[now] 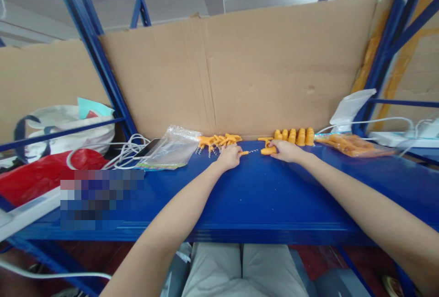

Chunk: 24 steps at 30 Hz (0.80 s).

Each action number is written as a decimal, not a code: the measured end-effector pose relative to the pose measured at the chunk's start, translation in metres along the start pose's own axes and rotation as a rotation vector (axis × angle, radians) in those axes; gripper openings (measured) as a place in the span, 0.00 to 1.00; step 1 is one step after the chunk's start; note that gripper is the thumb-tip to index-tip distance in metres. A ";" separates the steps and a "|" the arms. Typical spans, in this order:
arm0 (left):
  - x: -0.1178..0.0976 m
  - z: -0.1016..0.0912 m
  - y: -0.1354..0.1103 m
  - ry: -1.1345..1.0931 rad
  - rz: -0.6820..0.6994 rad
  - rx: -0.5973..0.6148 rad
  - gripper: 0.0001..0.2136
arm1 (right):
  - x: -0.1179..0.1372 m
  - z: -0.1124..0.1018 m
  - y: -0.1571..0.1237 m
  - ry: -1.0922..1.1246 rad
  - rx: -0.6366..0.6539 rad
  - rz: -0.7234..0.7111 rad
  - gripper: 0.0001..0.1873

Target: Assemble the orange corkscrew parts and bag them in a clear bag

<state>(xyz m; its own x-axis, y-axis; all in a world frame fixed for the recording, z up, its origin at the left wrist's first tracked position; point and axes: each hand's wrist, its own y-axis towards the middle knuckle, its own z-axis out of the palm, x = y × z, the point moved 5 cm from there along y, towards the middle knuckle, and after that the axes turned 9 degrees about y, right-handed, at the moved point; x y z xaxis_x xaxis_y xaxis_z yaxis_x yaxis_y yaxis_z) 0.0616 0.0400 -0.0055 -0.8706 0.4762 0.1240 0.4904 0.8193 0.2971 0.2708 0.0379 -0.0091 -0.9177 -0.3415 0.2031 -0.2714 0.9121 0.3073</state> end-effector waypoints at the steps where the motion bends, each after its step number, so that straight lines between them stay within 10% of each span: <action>1: -0.001 0.000 0.000 -0.002 0.009 -0.008 0.12 | 0.000 0.001 0.000 0.009 -0.006 -0.023 0.18; 24: -0.010 -0.001 0.002 -0.089 0.129 -0.138 0.10 | 0.010 0.010 0.006 0.120 -0.115 -0.247 0.17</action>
<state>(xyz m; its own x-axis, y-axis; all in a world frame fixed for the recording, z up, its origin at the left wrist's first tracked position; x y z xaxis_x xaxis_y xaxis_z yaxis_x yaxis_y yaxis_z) 0.0713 0.0364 -0.0050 -0.7907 0.6061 0.0869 0.5824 0.7007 0.4121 0.2573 0.0422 -0.0143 -0.7854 -0.5804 0.2153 -0.4413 0.7689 0.4628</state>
